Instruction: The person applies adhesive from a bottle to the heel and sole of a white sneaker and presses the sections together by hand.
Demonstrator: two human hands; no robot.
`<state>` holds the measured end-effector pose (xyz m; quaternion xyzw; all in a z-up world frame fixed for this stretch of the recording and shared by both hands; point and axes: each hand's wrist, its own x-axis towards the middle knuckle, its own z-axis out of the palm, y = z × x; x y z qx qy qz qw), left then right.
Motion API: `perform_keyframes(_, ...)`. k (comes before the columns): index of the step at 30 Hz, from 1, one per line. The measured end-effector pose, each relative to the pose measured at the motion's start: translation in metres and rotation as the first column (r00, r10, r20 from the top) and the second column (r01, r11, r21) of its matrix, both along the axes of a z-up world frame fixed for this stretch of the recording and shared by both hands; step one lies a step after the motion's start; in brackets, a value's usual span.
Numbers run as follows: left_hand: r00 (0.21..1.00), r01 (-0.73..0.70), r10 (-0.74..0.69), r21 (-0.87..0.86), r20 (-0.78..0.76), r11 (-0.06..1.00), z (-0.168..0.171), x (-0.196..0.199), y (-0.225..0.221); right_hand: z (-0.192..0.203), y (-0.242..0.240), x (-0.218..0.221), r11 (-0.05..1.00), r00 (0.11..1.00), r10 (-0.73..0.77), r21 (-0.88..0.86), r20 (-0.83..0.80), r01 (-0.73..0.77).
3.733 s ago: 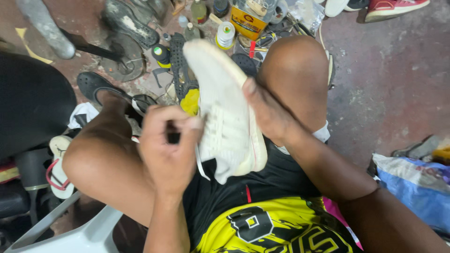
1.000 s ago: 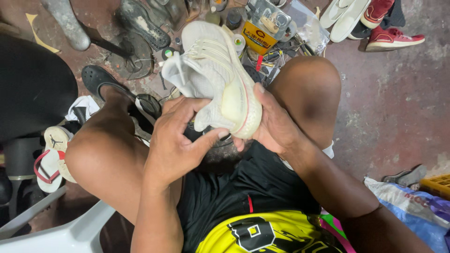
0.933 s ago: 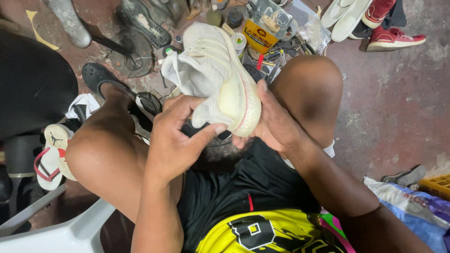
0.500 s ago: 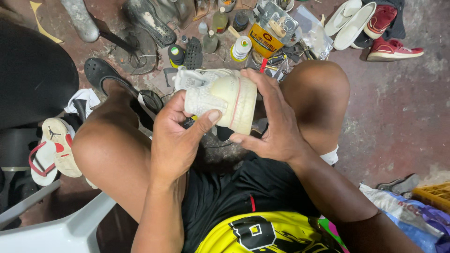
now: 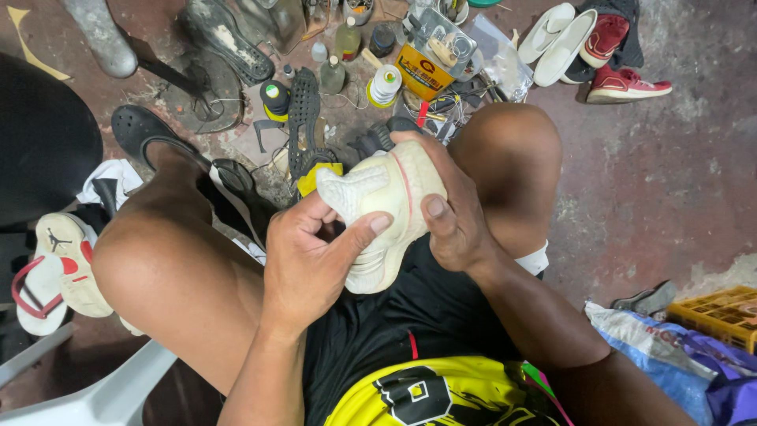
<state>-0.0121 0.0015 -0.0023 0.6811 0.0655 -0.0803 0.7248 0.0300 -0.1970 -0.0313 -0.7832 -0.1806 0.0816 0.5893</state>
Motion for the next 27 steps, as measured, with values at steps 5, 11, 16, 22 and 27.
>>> perform_keyframes(5, 0.999, -0.017, 0.02, -0.086, 0.04, 0.996, -0.005, -0.005, 0.002, 0.006, 0.001, 0.0, 0.999, 0.999, 0.024, -0.043, 0.032, -0.023)
perform_keyframes(11, 1.0, -0.009, 0.012, 0.104, -0.019, 0.995, -0.009, -0.007, -0.003, 0.008, -0.002, 0.0, 0.992, 0.984, 0.02, -0.129, 0.176, 0.003)
perform_keyframes(16, 0.993, 0.003, -0.016, 0.11, 0.114, 0.994, -0.011, -0.008, -0.01, 0.007, -0.002, -0.001, 0.991, 0.97, 0.02, -0.133, 0.242, 0.013)
perform_keyframes(22, 0.995, -0.048, 0.039, 0.097, 0.088, 0.994, -0.016, -0.01, -0.015, 0.007, -0.002, -0.001, 0.999, 0.981, -0.013, -0.046, 0.195, 0.022)
perform_keyframes(27, 0.995, -0.057, 0.052, 0.057, 0.09, 0.997, -0.022, -0.011, -0.014, 0.005, -0.002, -0.002, 0.999, 0.98, -0.024, -0.039, 0.198, 0.033)
